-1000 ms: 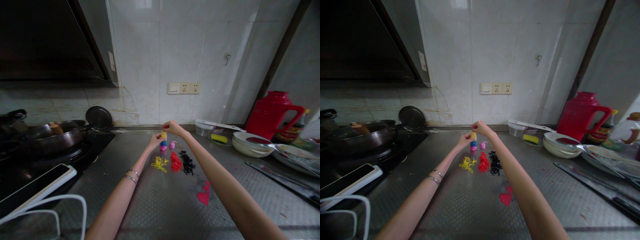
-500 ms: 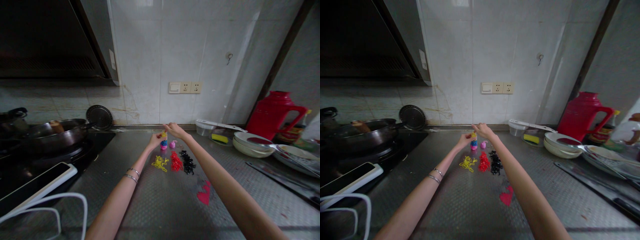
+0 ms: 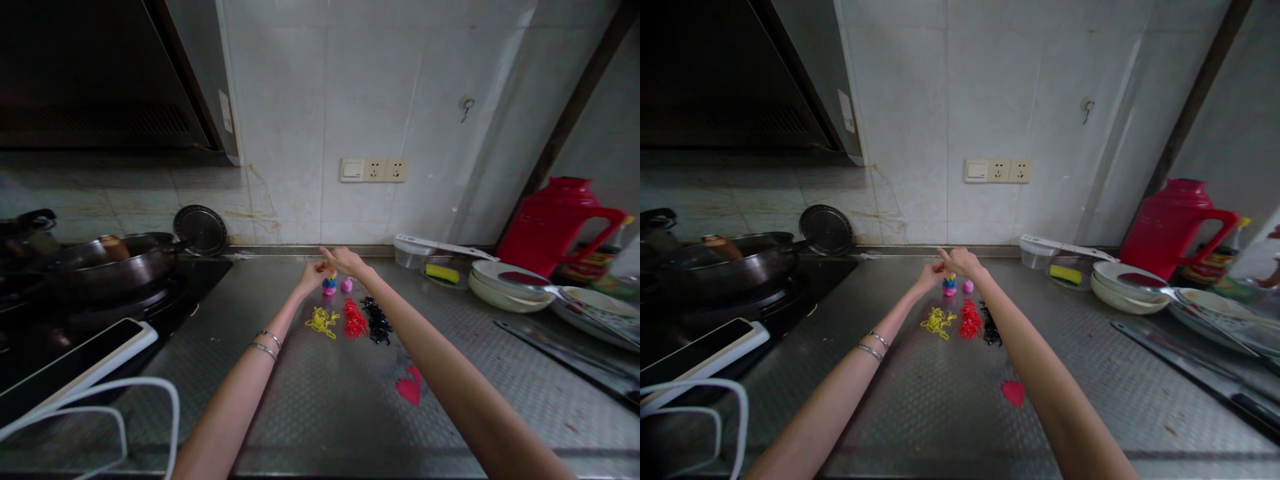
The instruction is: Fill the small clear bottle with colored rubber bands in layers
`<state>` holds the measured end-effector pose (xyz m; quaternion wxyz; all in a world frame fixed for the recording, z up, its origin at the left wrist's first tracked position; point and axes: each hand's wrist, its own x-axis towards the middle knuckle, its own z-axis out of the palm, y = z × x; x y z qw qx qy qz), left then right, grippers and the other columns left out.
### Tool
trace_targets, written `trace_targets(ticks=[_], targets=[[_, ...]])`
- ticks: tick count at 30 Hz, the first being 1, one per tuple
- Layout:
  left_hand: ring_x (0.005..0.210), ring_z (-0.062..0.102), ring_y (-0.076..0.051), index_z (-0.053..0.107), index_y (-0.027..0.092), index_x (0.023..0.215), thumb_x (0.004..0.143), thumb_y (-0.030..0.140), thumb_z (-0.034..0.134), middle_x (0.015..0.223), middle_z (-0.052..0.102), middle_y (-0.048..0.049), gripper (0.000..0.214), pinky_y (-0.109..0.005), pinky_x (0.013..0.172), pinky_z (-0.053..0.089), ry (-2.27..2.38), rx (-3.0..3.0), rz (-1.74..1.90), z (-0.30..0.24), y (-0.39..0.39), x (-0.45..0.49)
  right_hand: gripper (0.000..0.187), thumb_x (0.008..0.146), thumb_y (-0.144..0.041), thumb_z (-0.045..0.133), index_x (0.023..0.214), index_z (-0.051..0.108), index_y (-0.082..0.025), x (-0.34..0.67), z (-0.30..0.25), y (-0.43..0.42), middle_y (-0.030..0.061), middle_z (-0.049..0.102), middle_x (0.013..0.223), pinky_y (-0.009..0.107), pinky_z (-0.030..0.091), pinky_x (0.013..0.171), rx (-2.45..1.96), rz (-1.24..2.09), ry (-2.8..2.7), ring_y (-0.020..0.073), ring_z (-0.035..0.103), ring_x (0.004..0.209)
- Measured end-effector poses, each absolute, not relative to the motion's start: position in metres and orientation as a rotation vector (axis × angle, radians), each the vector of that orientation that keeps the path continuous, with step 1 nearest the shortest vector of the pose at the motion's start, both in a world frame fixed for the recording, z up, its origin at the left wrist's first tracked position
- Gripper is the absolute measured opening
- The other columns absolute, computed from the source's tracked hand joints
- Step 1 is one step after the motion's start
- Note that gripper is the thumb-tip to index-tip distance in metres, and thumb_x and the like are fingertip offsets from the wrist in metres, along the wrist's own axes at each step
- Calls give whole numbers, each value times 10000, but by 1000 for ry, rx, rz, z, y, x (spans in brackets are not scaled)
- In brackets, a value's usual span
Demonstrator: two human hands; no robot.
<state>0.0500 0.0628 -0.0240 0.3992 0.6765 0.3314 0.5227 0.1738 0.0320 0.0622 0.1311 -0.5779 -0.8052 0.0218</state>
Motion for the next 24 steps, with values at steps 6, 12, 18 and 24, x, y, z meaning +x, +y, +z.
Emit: trace_targets(ticks=[6, 12, 18, 24], targets=[[667, 593, -139, 660, 130, 857, 615, 304, 636, 775, 669, -37, 299, -233, 621, 450, 834, 1789, 1290, -24, 61, 47, 498, 858, -476, 272, 779, 645, -156, 186, 63, 7, 99, 626, 896, 219, 372, 704, -1388, -126, -2090, 164, 550, 849], [736, 597, -161, 653, 99, 876, 616, 276, 642, 838, 670, -70, 315, -256, 673, 460, 829, 1807, 1301, -24, 62, 47, 207, 737, -212, 470, 827, 652, -168, 199, 33, -15, 23, 641, 756, 209, 390, 649, -1120, 279, -2355, 121, 553, 685], [764, 603, -168, 637, 99, 930, 607, 243, 660, 921, 661, -92, 354, -290, 727, 462, 874, 1746, 1301, -25, 62, 48, 317, 604, -72, 508, 879, 646, -148, 203, -5, -25, 54, 634, 887, 233, 396, 712, -958, 322, -2595, 145, 540, 793], [778, 604, -170, 639, 105, 930, 611, 261, 664, 916, 663, -86, 356, -287, 731, 461, 861, 1754, 1299, -24, 59, 47, 312, 611, -111, 544, 898, 648, -172, 196, -13, -33, 66, 610, 920, 258, 384, 783, -952, 231, -2691, 178, 503, 898]])
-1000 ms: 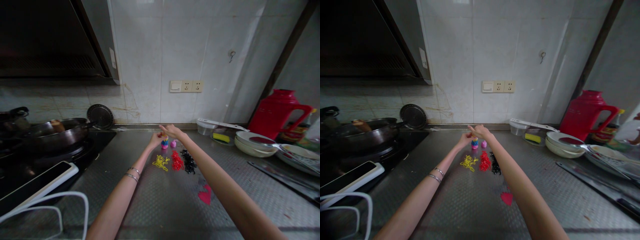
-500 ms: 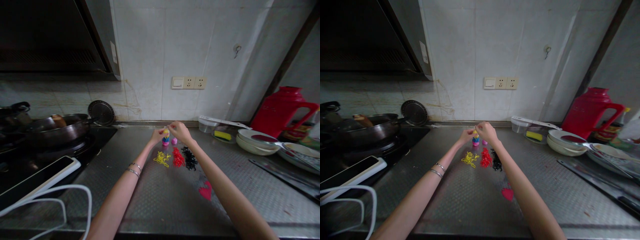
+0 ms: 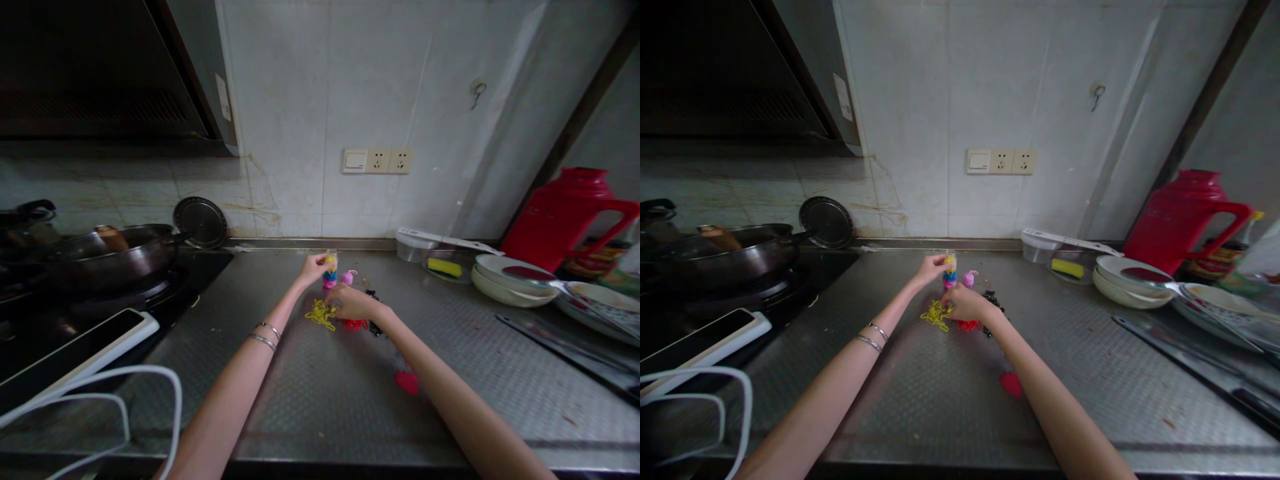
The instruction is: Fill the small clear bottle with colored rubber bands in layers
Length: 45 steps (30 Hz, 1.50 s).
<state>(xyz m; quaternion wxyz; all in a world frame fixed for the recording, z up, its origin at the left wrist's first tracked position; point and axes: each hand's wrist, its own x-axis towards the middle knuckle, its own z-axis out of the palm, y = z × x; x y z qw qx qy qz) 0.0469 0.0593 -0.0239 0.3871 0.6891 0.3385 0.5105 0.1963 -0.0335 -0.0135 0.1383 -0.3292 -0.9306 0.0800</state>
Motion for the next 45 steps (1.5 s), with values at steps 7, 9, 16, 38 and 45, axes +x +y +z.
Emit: trace_targets(ticks=[7, 9, 16, 38, 45], targets=[[782, 602, -176, 639, 111, 943, 607, 250, 668, 917, 662, -90, 365, -290, 732, 461, 856, 1743, 1312, -26, 62, 48, 250, 640, -80, 525, 847, 640, -159, 191, -21, -34, 83, 596, 897, 238, 388, 726, -1071, 76, -2688, 174, 516, 857], [785, 602, -179, 639, 110, 946, 602, 253, 672, 920, 661, -94, 375, -295, 734, 462, 859, 1741, 1315, -26, 62, 47, 236, 666, -79, 509, 851, 633, -157, 191, -21, -34, 83, 599, 891, 233, 387, 707, -1088, 73, -2687, 166, 526, 835], [793, 599, -181, 640, 106, 940, 607, 255, 664, 915, 660, -98, 366, -302, 744, 461, 847, 1756, 1312, -27, 64, 46, 285, 681, -66, 483, 925, 608, -146, 187, -20, -34, 52, 619, 831, 207, 387, 655, -1039, 303, -2541, 125, 543, 730], [763, 604, -167, 646, 121, 914, 593, 264, 674, 888, 666, -78, 352, -282, 720, 460, 873, 1731, 1331, -29, 66, 48, 196, 746, -278, 550, 872, 647, -163, 168, -29, -47, 65, 620, 816, 210, 379, 645, -1099, 134, -2606, 144, 553, 751], [791, 597, -173, 640, 109, 912, 638, 287, 641, 908, 659, -93, 327, -277, 724, 456, 838, 1807, 1295, -28, 64, 46, 207, 776, -249, 490, 882, 657, -188, 168, -28, -48, 56, 642, 838, 213, 395, 652, -1097, 59, -2595, 151, 571, 773]])
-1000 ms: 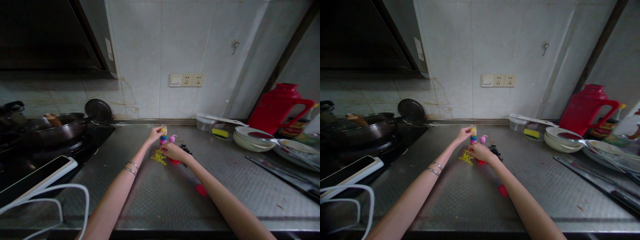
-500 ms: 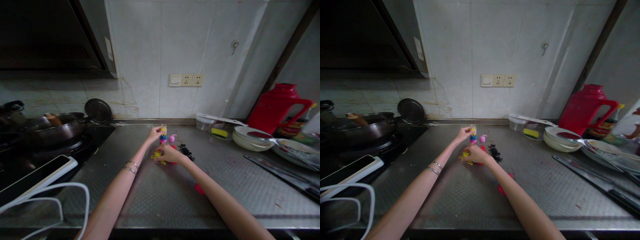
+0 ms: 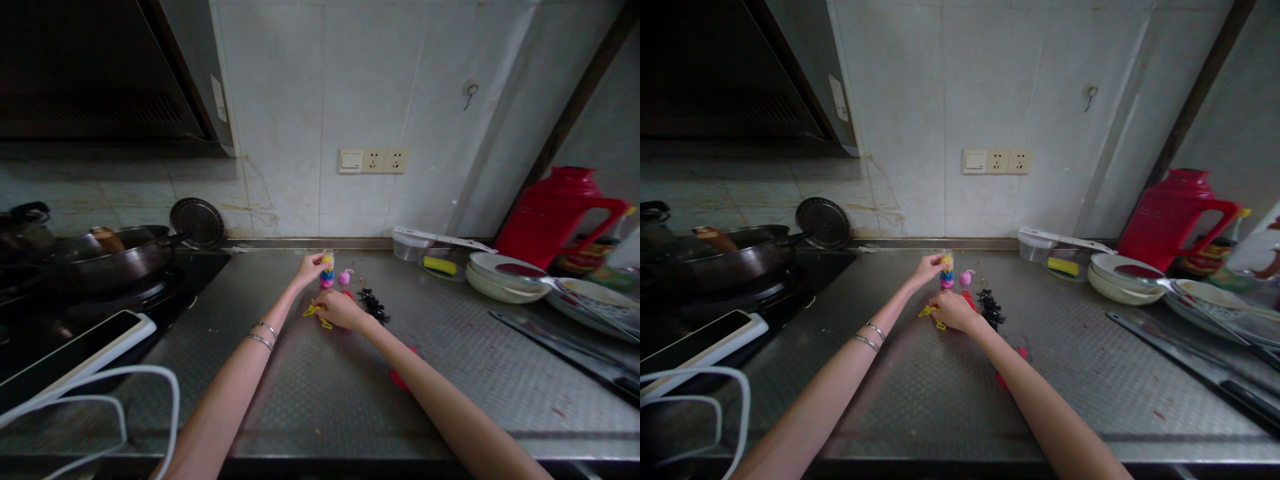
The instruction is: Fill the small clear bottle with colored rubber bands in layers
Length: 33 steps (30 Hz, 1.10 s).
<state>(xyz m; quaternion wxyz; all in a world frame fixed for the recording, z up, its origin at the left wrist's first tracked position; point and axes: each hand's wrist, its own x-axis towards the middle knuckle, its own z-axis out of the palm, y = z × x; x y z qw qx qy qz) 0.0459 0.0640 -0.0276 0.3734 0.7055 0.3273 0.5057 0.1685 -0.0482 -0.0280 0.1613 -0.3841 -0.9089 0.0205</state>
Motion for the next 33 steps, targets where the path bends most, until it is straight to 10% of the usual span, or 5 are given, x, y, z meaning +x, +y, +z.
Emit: trace_targets(ticks=[33], targets=[[712, 590, -159, 638, 87, 906, 608, 313, 661, 834, 665, -78, 375, -266, 664, 453, 850, 1795, 1316, -23, 60, 47, 276, 693, -358, 575, 794, 691, -129, 185, 0, -18, 43, 666, 693, 235, 433, 589, -894, 731, -1985, 137, 572, 611]])
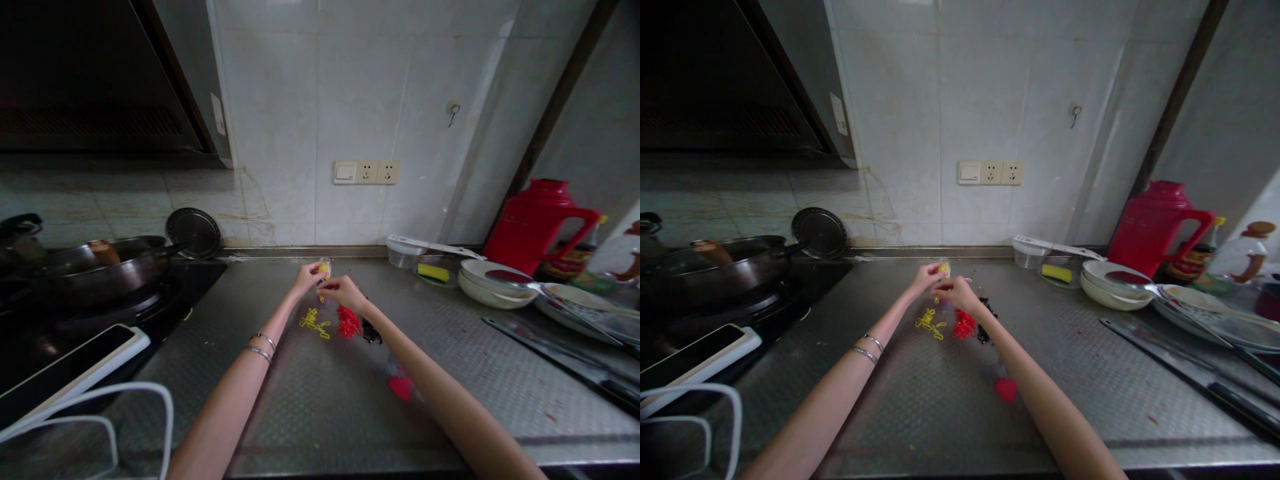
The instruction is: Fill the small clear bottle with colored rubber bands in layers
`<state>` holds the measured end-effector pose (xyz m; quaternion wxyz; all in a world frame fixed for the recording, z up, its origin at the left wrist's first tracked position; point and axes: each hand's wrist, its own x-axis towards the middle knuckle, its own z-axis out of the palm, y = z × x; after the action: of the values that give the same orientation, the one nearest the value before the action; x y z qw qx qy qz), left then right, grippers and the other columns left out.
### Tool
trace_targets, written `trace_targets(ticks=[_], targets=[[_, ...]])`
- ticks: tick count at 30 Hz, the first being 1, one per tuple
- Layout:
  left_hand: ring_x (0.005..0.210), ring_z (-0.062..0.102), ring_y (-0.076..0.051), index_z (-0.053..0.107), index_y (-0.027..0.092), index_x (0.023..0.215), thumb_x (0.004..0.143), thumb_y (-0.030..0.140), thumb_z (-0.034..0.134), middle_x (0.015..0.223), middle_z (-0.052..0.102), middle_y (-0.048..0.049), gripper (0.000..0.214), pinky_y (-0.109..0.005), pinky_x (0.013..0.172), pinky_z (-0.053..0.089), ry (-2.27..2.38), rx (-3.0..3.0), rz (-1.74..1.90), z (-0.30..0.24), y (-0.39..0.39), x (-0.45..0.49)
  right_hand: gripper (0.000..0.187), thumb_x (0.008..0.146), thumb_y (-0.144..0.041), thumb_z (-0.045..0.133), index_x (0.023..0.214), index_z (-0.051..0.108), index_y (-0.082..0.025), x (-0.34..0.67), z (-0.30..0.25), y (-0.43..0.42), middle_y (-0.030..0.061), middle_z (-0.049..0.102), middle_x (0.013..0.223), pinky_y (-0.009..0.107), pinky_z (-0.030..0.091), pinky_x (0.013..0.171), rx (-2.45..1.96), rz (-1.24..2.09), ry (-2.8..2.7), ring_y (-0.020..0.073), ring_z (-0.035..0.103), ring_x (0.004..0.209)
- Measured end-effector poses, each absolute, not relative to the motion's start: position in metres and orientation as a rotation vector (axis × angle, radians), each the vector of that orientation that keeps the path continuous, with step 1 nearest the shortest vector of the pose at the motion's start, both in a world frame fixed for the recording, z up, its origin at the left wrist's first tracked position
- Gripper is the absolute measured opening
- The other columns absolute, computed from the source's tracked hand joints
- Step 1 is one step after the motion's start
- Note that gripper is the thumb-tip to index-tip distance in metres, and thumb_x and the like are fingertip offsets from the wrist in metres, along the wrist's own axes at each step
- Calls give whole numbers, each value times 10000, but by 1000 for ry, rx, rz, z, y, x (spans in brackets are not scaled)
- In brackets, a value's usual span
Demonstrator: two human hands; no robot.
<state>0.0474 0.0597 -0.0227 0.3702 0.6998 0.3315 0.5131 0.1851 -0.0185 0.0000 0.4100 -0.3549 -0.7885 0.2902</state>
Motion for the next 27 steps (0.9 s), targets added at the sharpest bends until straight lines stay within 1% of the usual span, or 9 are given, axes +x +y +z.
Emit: trace_targets(ticks=[3, 6, 8, 13, 19, 24, 27], targets=[[723, 590, -164, 642, 92, 905, 640, 344, 633, 839, 661, -79, 365, -258, 648, 449, 776, 1836, 1302, -22, 59, 47, 310, 677, -377, 584, 819, 686, -121, 193, 18, -1, 45, 666, 722, 235, 429, 592, -867, 722, -1906, 138, 568, 631], [720, 591, -159, 638, 107, 936, 668, 343, 607, 855, 659, -82, 359, -255, 643, 450, 772, 1846, 1304, -24, 59, 46, 318, 651, -370, 601, 804, 682, -104, 199, 39, 19, 53, 661, 706, 219, 409, 532, -909, 669, -1802, 125, 546, 588], [697, 591, -153, 643, 114, 918, 668, 338, 605, 830, 661, -74, 338, -255, 640, 451, 806, 1835, 1307, -26, 61, 46, 318, 642, -364, 604, 786, 680, -91, 201, 49, 33, 60, 658, 687, 213, 398, 504, -949, 640, -1735, 118, 535, 560], [715, 591, -150, 640, 118, 900, 660, 314, 615, 862, 660, -72, 311, -255, 664, 456, 811, 1818, 1319, -28, 63, 46, 308, 627, -341, 610, 788, 677, -88, 195, 52, 59, 75, 664, 706, 214, 413, 506, -1000, 617, -1679, 130, 557, 580], [681, 588, -149, 639, 103, 891, 639, 283, 637, 846, 662, -83, 309, -254, 630, 459, 881, 1793, 1318, -26, 62, 47, 222, 652, -295, 602, 753, 689, -117, 188, 42, 67, 54, 671, 701, 234, 432, 587, -1041, 454, -1832, 153, 585, 636], [691, 589, -149, 643, 109, 884, 647, 297, 632, 844, 664, -78, 303, -245, 627, 457, 870, 1810, 1312, -25, 60, 47, 199, 678, -279, 584, 773, 690, -140, 192, 42, 61, 49, 673, 754, 251, 444, 644, -1052, 382, -1887, 165, 593, 693], [692, 589, -152, 644, 102, 889, 637, 282, 643, 834, 665, -83, 310, -250, 630, 459, 900, 1781, 1307, -24, 61, 48, 181, 689, -272, 572, 753, 687, -149, 196, 42, 59, 53, 667, 792, 254, 445, 674, -1027, 338, -1933, 167, 590, 736]])
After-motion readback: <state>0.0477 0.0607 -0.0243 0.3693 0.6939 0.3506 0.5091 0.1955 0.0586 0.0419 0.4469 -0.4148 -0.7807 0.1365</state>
